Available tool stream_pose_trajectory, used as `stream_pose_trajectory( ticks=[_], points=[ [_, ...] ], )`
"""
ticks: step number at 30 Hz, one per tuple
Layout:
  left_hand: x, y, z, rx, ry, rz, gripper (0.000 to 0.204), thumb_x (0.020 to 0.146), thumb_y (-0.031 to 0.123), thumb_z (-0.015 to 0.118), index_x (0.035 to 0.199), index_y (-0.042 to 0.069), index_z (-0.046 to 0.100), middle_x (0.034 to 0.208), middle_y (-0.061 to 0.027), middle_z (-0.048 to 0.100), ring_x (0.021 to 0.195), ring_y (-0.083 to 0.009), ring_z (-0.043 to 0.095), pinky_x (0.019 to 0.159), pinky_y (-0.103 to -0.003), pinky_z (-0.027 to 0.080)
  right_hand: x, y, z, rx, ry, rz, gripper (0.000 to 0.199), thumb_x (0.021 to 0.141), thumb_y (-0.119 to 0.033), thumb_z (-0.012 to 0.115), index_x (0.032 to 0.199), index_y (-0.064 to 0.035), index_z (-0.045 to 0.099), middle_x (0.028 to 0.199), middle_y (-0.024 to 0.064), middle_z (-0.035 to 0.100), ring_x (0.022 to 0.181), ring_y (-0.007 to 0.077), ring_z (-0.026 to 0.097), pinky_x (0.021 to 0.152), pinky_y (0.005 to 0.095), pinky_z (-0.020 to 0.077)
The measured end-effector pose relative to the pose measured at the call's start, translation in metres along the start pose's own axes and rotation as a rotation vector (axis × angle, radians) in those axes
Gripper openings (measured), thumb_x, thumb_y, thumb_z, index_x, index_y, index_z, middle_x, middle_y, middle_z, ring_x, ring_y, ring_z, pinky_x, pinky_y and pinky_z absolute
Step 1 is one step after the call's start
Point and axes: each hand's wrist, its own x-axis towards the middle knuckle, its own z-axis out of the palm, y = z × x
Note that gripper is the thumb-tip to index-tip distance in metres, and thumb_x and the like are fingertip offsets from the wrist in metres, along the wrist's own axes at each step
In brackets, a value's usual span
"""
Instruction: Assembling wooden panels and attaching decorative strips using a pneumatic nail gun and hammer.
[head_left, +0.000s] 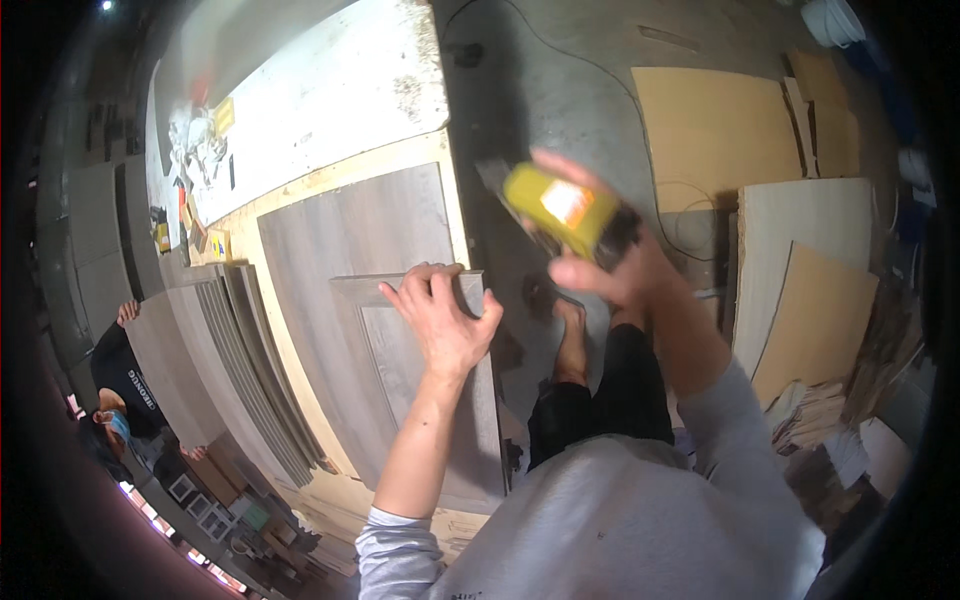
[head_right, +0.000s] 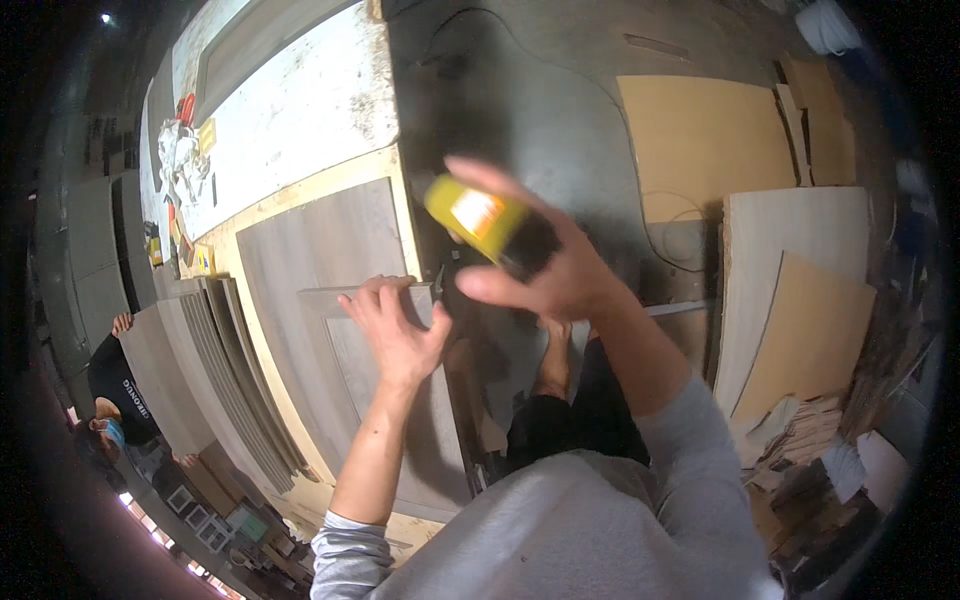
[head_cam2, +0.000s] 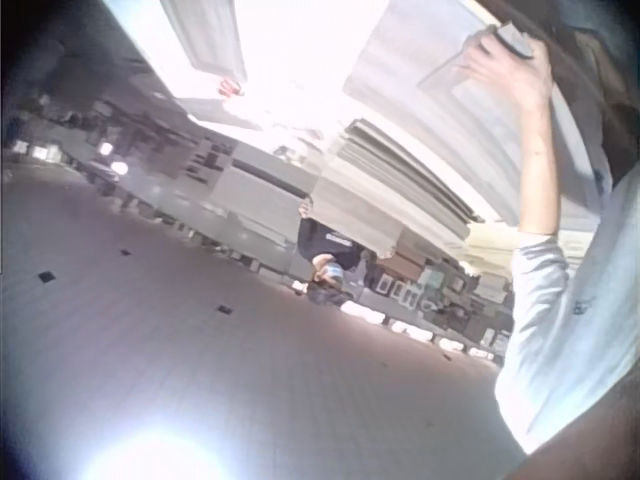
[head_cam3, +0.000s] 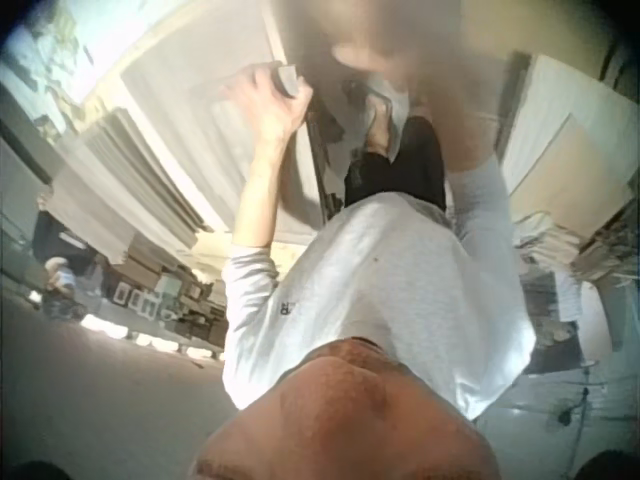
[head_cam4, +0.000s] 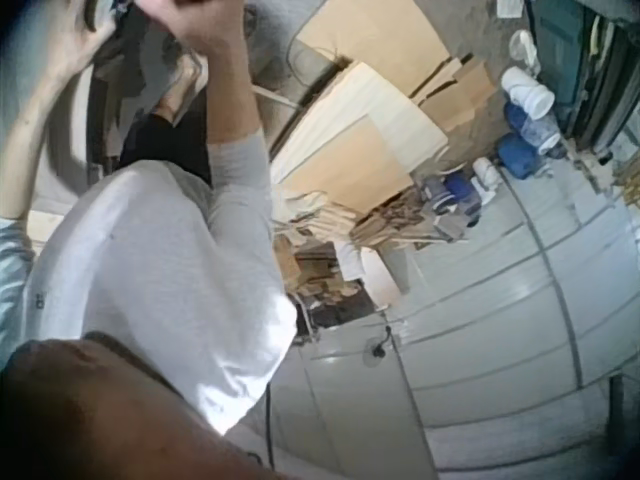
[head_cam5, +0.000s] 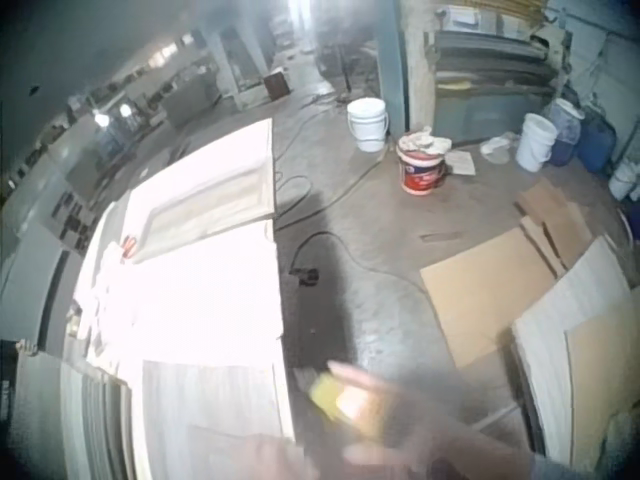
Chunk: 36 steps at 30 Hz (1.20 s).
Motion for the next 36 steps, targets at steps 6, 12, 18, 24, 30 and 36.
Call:
stream_pose_trajectory(
  ticks=[6,12,18,24,30,36],
  points=[
    [-0.002,0.002,0.002,0.033,-0.013,0.014,0.052,0.074,0.023,0.076,0.120,0.008,0.057,0.119,-0.0164,0.050,0.121,-0.0398,0.047,0.115,-0.071,0.014,-0.095,0.083,0.017,0.341,0.088,0.159,0.071,0.086,-0.012,0.073,0.149,0.0001,0.045,0.134,0.0125,0.063,0.114,0.0192,0.066,0.104,0.0347,0.0494],
    [-0.002,0.000,0.004,0.019,-0.020,0.041,0.054,0.071,0.024,0.079,0.118,0.008,0.058,0.116,-0.0147,0.050,0.117,-0.0379,0.050,0.115,-0.071,0.015,-0.101,0.123,0.034,0.482,0.100,0.046,0.077,0.082,-0.015,0.071,0.150,0.0020,0.041,0.144,0.0146,0.055,0.118,0.0221,0.064,0.105,0.0370,0.0497],
    [-0.002,0.002,0.004,0.043,-0.023,0.031,0.053,0.072,0.023,0.078,0.119,0.009,0.058,0.117,-0.0143,0.051,0.116,-0.0376,0.050,0.115,-0.071,0.016,-0.099,0.127,0.026,0.498,0.050,0.051,0.079,0.081,-0.014,0.072,0.151,0.0021,0.040,0.145,0.0148,0.054,0.119,0.0236,0.063,0.104,0.0384,0.0507],
    [-0.002,0.001,0.002,0.030,-0.031,0.021,0.052,0.072,0.023,0.078,0.119,0.008,0.058,0.116,-0.0146,0.051,0.118,-0.0380,0.050,0.116,-0.071,0.015,-0.100,0.126,0.029,0.520,0.046,0.056,0.078,0.081,-0.014,0.071,0.151,0.0020,0.040,0.145,0.0153,0.054,0.119,0.0243,0.064,0.103,0.0392,0.0517],
    [-0.001,0.004,-0.001,0.036,-0.039,0.017,0.052,0.072,0.023,0.077,0.118,0.007,0.058,0.116,-0.0148,0.051,0.118,-0.0383,0.049,0.116,-0.072,0.015,-0.099,0.126,0.026,0.493,0.026,0.060,0.078,0.081,-0.014,0.071,0.151,0.0010,0.040,0.142,0.0152,0.056,0.115,0.0242,0.065,0.102,0.0383,0.0520],
    [0.002,0.010,0.000,0.064,-0.020,0.040,0.046,0.073,0.017,0.073,0.114,0.005,0.057,0.111,-0.0172,0.054,0.111,-0.0367,0.048,0.107,-0.053,0.034,-0.100,0.117,0.024,0.469,0.051,0.094,0.079,0.079,-0.016,0.069,0.151,0.0003,0.041,0.138,0.0144,0.059,0.110,0.0215,0.067,0.099,0.0352,0.0523]
  ],
)
